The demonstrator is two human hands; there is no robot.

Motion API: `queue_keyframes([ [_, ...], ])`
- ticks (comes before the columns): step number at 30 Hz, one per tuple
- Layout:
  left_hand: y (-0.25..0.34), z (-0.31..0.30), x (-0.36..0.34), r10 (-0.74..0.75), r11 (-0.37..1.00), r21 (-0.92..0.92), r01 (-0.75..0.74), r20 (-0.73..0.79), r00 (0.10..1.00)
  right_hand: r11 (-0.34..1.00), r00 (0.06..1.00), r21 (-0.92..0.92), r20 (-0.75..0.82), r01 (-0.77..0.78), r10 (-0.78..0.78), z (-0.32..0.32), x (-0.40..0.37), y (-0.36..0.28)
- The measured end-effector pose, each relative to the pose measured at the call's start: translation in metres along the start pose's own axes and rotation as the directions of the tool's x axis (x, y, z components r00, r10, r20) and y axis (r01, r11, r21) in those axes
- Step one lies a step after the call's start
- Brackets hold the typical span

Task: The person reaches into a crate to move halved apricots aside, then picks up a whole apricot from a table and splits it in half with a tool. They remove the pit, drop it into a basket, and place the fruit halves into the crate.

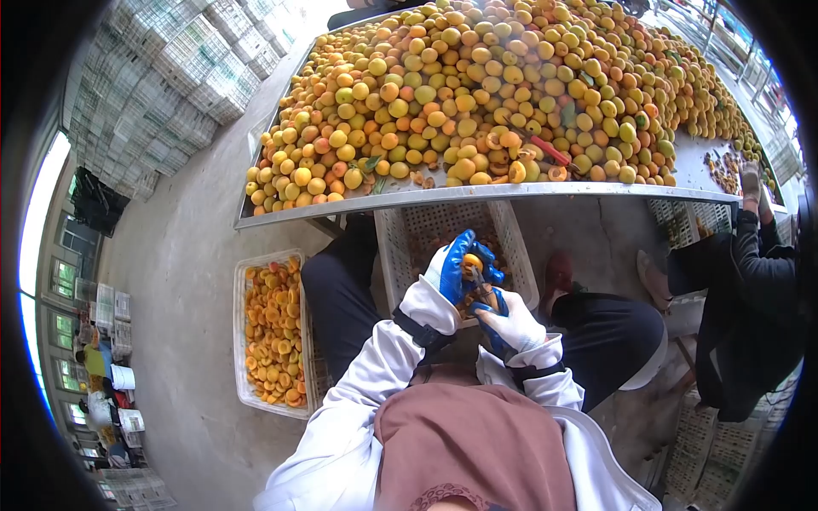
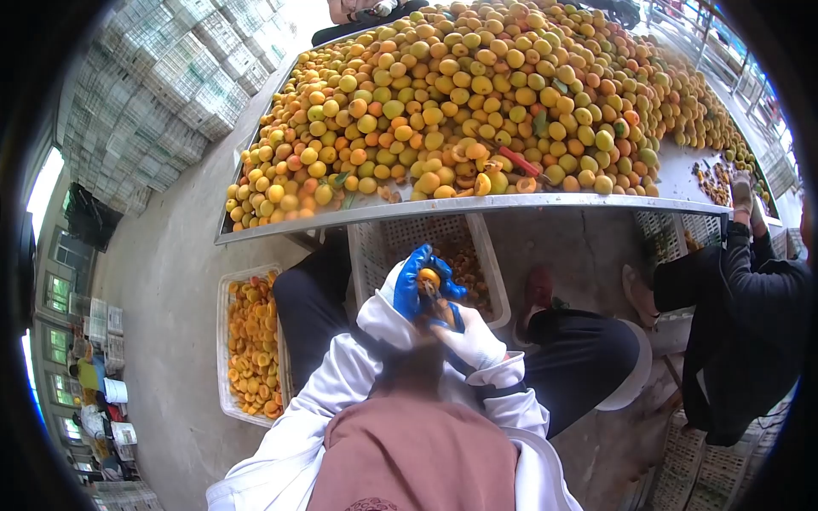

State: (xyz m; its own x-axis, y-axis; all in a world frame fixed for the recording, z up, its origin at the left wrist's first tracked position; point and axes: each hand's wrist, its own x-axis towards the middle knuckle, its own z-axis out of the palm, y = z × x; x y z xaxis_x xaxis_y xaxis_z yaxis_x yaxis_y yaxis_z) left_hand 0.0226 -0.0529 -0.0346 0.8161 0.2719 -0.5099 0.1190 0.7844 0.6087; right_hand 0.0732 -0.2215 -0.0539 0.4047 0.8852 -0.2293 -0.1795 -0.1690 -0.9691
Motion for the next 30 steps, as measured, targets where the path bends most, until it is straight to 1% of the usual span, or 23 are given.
queue_keyframes([
  [2,-0.001,-0.001,0.0,0.063,0.992,0.102,-0.067,0.048,0.997,0.996,0.995,-0.016,-0.042,0.091,-0.091,0.001,0.001,0.003],
  [3,-0.002,-0.002,0.001,0.06,0.993,0.103,-0.065,0.048,0.997,0.996,0.995,-0.015,-0.044,0.09,-0.091,0.001,0.002,0.004],
  [5,-0.004,-0.005,0.004,0.097,0.979,0.174,-0.109,0.078,0.992,0.977,0.988,-0.198,-0.117,0.079,-0.103,0.001,0.002,0.005],
  [6,-0.005,-0.007,0.006,0.095,0.979,0.176,-0.107,0.077,0.992,0.978,0.988,-0.196,-0.118,0.078,-0.103,0.003,0.003,0.007],
  [8,-0.005,-0.011,0.009,0.12,0.962,0.233,-0.144,0.116,0.986,0.917,0.954,-0.381,-0.21,0.121,-0.214,0.008,0.003,0.009],
  [9,-0.004,-0.015,0.012,0.119,0.961,0.235,-0.143,0.116,0.986,0.917,0.954,-0.38,-0.211,0.121,-0.213,0.009,0.002,0.006],
  [11,-0.002,-0.02,0.017,0.167,0.917,0.332,-0.222,0.186,0.968,0.868,0.96,-0.497,-0.252,-0.018,-0.124,0.011,-0.001,-0.002],
  [12,-0.003,-0.02,0.018,0.165,0.917,0.334,-0.219,0.185,0.969,0.869,0.96,-0.494,-0.252,-0.019,-0.123,0.01,0.0,-0.002],
  [14,-0.005,-0.02,0.02,0.17,0.898,0.39,-0.203,0.118,0.978,0.877,0.966,-0.477,-0.248,-0.061,-0.068,0.01,0.001,-0.001],
  [15,-0.006,-0.021,0.021,0.168,0.898,0.391,-0.202,0.118,0.979,0.878,0.966,-0.475,-0.25,-0.062,-0.067,0.01,0.002,0.0],
  [17,-0.006,-0.021,0.019,0.117,0.899,0.399,-0.18,0.177,0.977,0.915,0.968,-0.4,-0.207,0.049,-0.143,0.009,0.003,0.009],
  [18,-0.008,-0.019,0.016,0.113,0.899,0.402,-0.176,0.176,0.978,0.917,0.967,-0.397,-0.21,0.047,-0.141,0.009,0.006,0.017],
  [20,-0.011,-0.014,0.01,0.059,0.931,0.347,-0.112,0.162,0.985,0.986,0.998,-0.167,-0.057,0.023,-0.033,0.011,0.01,0.026],
  [21,-0.011,-0.013,0.011,0.06,0.941,0.321,-0.109,0.158,0.986,0.995,0.998,-0.09,-0.047,-0.038,0.034,0.009,0.008,0.024],
  [22,-0.011,-0.011,0.011,0.059,0.941,0.322,-0.109,0.159,0.985,0.995,0.998,-0.089,-0.049,-0.038,0.033,0.007,0.009,0.022],
  [24,-0.007,0.0,0.003,-0.018,0.989,0.147,0.013,0.031,0.999,0.961,0.966,0.108,0.063,-0.256,0.25,0.003,0.008,0.019],
  [25,-0.003,0.006,-0.002,-0.08,0.996,0.037,0.079,0.015,0.997,0.962,0.967,0.106,0.063,-0.253,0.248,0.002,0.008,0.02],
  [27,-0.002,0.009,-0.009,-0.091,0.996,0.011,0.091,0.03,0.995,0.95,0.97,0.198,0.089,-0.24,0.227,0.005,0.008,0.024],
  [28,-0.002,0.009,-0.011,-0.106,0.994,-0.016,0.107,0.044,0.993,0.951,0.97,0.198,0.09,-0.238,0.225,0.005,0.007,0.025],
  [29,-0.003,0.009,-0.012,-0.093,0.994,-0.046,0.097,0.075,0.993,0.952,0.975,0.221,0.114,-0.214,0.193,0.005,0.004,0.021],
  [30,-0.003,0.008,-0.014,-0.093,0.994,-0.047,0.097,0.073,0.993,0.951,0.977,0.244,0.138,-0.192,0.162,0.005,-0.001,0.016],
])
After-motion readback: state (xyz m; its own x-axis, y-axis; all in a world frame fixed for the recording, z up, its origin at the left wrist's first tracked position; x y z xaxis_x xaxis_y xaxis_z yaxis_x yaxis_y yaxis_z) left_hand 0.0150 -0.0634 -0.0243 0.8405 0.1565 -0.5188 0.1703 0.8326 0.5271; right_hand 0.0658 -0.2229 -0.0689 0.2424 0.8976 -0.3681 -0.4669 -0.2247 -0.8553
